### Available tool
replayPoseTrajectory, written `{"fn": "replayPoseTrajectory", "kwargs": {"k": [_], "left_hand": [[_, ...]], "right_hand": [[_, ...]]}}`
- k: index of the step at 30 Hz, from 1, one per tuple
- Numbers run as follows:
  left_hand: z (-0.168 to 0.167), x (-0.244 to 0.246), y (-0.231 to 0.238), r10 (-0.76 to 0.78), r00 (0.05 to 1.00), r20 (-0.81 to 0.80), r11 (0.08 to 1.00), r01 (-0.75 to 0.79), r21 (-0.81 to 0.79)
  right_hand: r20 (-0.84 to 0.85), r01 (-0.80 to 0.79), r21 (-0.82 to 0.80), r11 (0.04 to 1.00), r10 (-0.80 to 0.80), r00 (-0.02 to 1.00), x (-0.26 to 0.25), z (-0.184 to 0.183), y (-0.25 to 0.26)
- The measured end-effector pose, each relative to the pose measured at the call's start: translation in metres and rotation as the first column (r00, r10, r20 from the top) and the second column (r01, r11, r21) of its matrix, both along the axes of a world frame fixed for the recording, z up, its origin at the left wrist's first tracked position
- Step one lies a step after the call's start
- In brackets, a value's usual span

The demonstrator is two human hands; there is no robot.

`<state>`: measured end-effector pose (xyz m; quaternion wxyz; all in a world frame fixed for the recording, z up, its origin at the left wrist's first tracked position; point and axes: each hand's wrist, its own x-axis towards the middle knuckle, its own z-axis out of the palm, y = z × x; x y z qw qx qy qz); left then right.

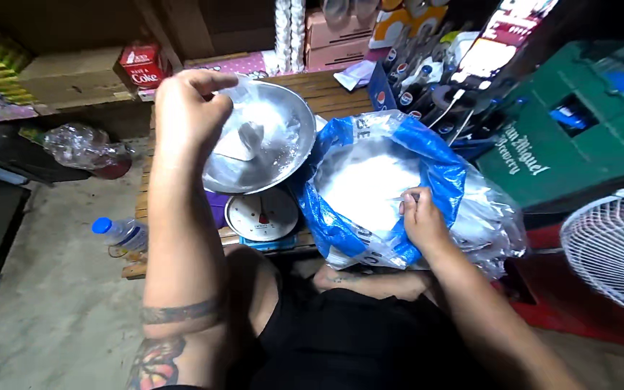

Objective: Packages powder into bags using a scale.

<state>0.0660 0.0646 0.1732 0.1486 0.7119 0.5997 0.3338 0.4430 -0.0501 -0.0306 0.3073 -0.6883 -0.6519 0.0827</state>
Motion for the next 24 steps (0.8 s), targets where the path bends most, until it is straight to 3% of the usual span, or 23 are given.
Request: {"fn": "replayPoseTrajectory", "kwargs": {"k": [5, 9, 16, 24], "left_hand": [[0.045, -0.018, 0.001, 0.190, 0.981, -0.032, 0.980, -0.188, 0.060], [0.052, 0.001, -0.013, 0.159, 0.983, -0.095, 0.985, -0.152, 0.079], [-0.003, 0.053, -0.028, -0.134, 0.983, -0.128, 0.991, 0.135, 0.004], [-0.045, 0.047, -0.032, -0.215, 0.976, 0.021, 0.976, 0.215, 0.022]], "right_hand": [[-0.010, 0.003, 0.023, 1.000, -0.003, 1.000, 0.000, -0.003, 0.000], [-0.014, 0.013, 0.007, 1.000, -0.013, 1.000, 0.002, -0.005, 0.000], [-0.003, 0.008, 0.009, 1.000, -0.008, 1.000, 0.003, -0.006, -0.002], [0.013, 0.000, 0.026, 1.000, 0.000, 1.000, 0.003, -0.007, -0.002]]}}
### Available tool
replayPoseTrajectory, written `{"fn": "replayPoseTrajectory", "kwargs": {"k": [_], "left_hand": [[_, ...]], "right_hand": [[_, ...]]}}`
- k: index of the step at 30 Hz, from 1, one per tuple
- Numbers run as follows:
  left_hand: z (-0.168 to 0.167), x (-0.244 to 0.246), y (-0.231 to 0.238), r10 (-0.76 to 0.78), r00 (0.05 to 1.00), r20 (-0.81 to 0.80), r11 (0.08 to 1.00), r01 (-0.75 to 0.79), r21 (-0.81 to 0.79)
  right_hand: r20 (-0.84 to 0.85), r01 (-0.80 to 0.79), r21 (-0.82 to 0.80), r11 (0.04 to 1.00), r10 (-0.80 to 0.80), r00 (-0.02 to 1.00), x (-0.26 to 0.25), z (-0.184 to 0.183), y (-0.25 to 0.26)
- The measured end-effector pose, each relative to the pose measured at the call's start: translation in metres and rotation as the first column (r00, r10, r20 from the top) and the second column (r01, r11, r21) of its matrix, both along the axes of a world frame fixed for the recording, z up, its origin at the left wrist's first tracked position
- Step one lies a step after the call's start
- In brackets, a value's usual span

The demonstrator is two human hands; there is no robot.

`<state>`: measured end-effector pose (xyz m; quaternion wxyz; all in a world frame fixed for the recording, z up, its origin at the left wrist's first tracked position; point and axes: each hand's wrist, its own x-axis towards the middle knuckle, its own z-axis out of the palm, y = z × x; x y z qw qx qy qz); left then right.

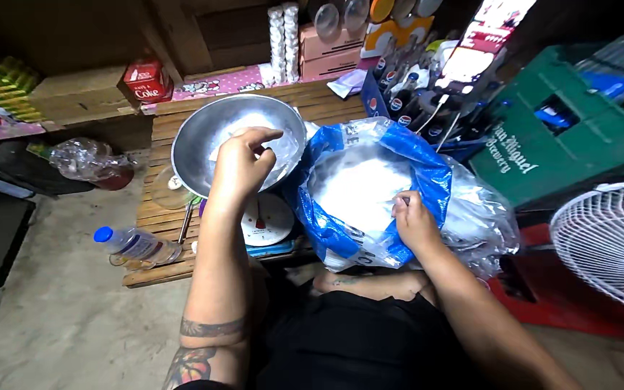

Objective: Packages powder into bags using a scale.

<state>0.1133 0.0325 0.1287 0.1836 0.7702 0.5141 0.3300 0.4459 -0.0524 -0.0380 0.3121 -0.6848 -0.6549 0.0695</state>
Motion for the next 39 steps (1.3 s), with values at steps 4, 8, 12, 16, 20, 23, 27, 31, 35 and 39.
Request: {"fn": "replayPoseTrajectory", "kwargs": {"k": [4, 8, 12, 16, 20, 23, 27, 31, 35, 39], "left_hand": [[-0.017, -0.008, -0.001, -0.056, 0.994, 0.095, 0.995, 0.048, 0.086], [-0.030, -0.012, 0.003, -0.129, 0.985, 0.113, 0.982, 0.112, 0.150], [-0.032, -0.014, 0.004, -0.191, 0.976, 0.104, 0.963, 0.165, 0.215], [-0.030, -0.020, 0.004, -0.182, 0.982, 0.058, 0.959, 0.164, 0.231], [-0.030, -0.021, 0.005, -0.142, 0.990, 0.016, 0.962, 0.134, 0.238], [-0.029, -0.019, 0.005, -0.132, 0.991, 0.001, 0.964, 0.128, 0.235], [-0.027, -0.013, 0.004, -0.129, 0.991, -0.030, 0.966, 0.133, 0.224], [-0.029, -0.005, 0.005, -0.113, 0.993, -0.018, 0.962, 0.114, 0.246], [-0.030, 0.001, 0.005, -0.104, 0.995, -0.009, 0.962, 0.103, 0.251], [-0.031, 0.005, 0.006, -0.104, 0.995, -0.004, 0.959, 0.102, 0.263]], "right_hand": [[0.000, -0.008, 0.015, 1.000, 0.008, 1.000, 0.000, 0.001, 0.000], [-0.019, -0.003, -0.043, 0.999, 0.002, 1.000, -0.002, 0.005, -0.001], [-0.016, 0.007, -0.063, 0.998, -0.008, 1.000, -0.004, 0.010, 0.000], [0.041, -0.009, -0.086, 0.996, 0.012, 0.999, -0.006, 0.023, 0.004], [0.126, -0.062, -0.040, 0.997, 0.067, 0.990, -0.008, 0.040, 0.007], [0.176, -0.069, 0.026, 0.997, 0.063, 0.982, -0.009, 0.056, 0.008], [0.216, -0.056, 0.117, 0.992, 0.030, 0.976, -0.007, 0.078, 0.009], [0.224, -0.066, 0.181, 0.981, 0.024, 0.974, -0.003, 0.081, 0.015], [0.239, -0.074, 0.208, 0.975, 0.023, 0.971, -0.007, 0.074, 0.022], [0.251, -0.081, 0.152, 0.985, 0.041, 0.967, -0.013, 0.062, 0.030]]}}
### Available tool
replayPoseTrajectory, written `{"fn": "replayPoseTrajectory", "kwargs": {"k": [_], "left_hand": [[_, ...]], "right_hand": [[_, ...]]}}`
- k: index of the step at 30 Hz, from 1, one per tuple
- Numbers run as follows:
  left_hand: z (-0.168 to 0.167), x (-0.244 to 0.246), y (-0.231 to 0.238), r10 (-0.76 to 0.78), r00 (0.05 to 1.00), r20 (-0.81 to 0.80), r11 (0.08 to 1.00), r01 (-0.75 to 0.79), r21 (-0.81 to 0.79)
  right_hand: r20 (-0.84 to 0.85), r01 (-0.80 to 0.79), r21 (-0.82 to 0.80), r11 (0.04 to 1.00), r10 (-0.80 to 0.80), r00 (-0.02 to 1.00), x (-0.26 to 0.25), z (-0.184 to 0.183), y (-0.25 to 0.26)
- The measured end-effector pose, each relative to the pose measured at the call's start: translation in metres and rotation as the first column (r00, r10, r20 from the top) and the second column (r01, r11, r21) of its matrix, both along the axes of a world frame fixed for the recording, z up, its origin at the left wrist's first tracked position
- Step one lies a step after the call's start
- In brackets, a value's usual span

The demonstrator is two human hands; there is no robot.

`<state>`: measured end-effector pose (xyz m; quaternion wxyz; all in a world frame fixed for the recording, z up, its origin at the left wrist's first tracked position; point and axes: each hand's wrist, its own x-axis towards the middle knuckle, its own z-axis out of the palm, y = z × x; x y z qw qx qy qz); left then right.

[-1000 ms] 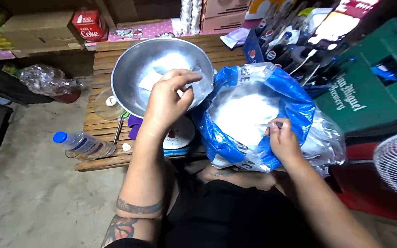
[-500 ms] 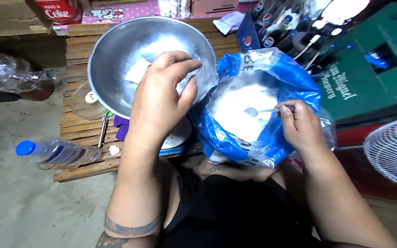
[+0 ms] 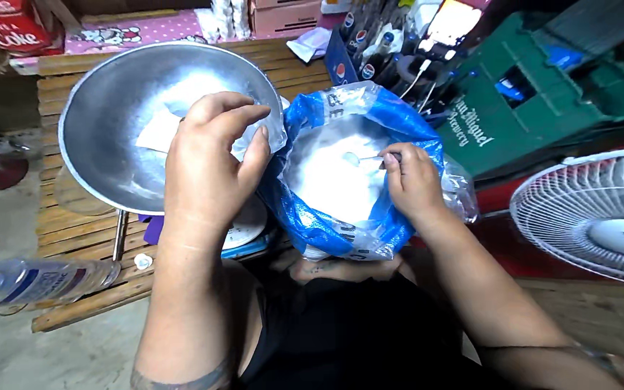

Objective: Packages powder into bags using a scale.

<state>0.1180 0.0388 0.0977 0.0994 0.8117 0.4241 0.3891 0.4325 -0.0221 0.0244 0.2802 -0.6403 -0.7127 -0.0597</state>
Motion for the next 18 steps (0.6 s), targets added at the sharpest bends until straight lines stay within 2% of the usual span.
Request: {"fn": "replayPoseTrajectory", "kwargs": {"k": [10, 18], "left_hand": [[0.000, 0.000, 0.002, 0.011, 1.000, -0.024, 0.999, -0.010, 0.031], [0.000, 0.001, 0.000, 0.043, 0.999, -0.010, 0.999, -0.043, 0.023]], "right_hand": [[-0.137, -0.014, -0.119, 0.993, -0.003, 0.991, -0.007, -0.026, -0.001], [-0.364, -0.056, -0.151, 0.987, -0.003, 0.931, -0.006, -0.025, -0.012]]}}
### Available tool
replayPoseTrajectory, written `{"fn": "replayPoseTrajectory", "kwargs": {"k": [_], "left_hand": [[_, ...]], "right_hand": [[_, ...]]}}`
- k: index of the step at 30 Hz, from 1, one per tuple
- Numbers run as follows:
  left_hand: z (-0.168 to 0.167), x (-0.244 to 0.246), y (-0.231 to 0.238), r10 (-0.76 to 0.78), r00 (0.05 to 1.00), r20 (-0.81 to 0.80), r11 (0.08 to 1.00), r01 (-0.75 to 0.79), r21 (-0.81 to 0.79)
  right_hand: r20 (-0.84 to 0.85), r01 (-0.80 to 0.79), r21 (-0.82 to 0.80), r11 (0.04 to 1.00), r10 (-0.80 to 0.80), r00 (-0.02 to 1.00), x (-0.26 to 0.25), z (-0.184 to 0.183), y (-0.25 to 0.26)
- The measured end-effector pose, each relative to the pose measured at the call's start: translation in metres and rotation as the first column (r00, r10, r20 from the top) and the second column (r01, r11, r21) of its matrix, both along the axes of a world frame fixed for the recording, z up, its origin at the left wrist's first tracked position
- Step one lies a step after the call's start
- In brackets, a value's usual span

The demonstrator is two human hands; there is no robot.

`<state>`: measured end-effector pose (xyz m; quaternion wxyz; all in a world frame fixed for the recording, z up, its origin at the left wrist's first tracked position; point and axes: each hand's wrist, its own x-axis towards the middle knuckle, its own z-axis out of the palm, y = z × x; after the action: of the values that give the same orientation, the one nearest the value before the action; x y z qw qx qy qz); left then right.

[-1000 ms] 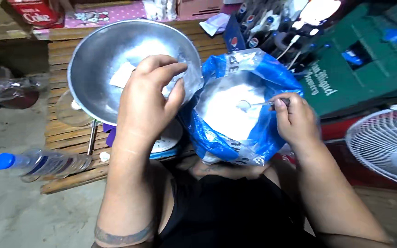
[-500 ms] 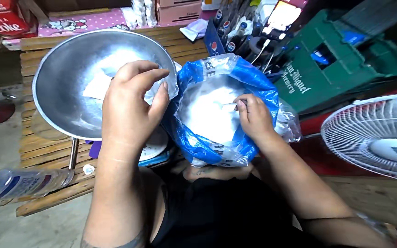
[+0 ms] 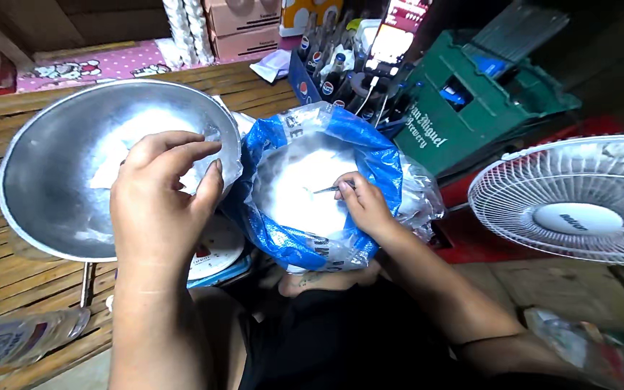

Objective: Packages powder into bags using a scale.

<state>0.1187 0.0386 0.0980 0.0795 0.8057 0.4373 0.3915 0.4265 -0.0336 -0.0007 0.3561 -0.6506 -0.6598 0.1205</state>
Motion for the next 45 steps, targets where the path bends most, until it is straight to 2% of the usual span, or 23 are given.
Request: {"fn": "replayPoseTrajectory", "kwargs": {"k": [6, 11, 16, 19, 26, 31, 38, 45], "left_hand": [[0.000, 0.001, -0.002, 0.031, 0.999, 0.019, 0.999, -0.031, -0.015], [0.000, 0.002, -0.003, 0.055, 0.998, 0.024, 0.998, -0.054, -0.020], [-0.002, 0.003, -0.001, 0.020, 0.998, 0.058, 0.999, -0.019, -0.026], [-0.002, 0.003, 0.000, -0.007, 0.996, 0.094, 0.999, 0.010, -0.032], [-0.002, 0.004, -0.001, -0.009, 0.983, 0.181, 0.997, 0.023, -0.077], [-0.002, 0.002, 0.001, -0.027, 0.976, 0.216, 0.996, 0.043, -0.073], [-0.002, 0.001, 0.001, 0.007, 0.983, 0.184, 0.994, 0.013, -0.105], [-0.001, -0.001, 0.001, -0.016, 0.973, 0.232, 0.994, 0.041, -0.104]], "right_hand": [[-0.308, 0.114, -0.090, 0.989, -0.136, 0.942, 0.010, 0.001, -0.004], [-0.648, 0.137, -0.112, 0.984, -0.177, 0.741, 0.019, 0.001, -0.005], [-0.755, 0.110, -0.129, 0.986, -0.169, 0.634, 0.019, 0.018, -0.017], [-0.802, 0.083, -0.044, 0.996, -0.084, 0.591, 0.014, 0.036, -0.016], [-0.843, -0.012, 0.147, 0.989, 0.132, 0.522, -0.013, 0.088, -0.014], [-0.824, -0.062, 0.240, 0.969, 0.237, 0.515, -0.033, 0.107, -0.015], [-0.748, -0.136, 0.360, 0.923, 0.373, 0.549, -0.052, 0.116, -0.008], [-0.626, -0.189, 0.390, 0.901, 0.410, 0.664, -0.065, 0.118, -0.009]]}}
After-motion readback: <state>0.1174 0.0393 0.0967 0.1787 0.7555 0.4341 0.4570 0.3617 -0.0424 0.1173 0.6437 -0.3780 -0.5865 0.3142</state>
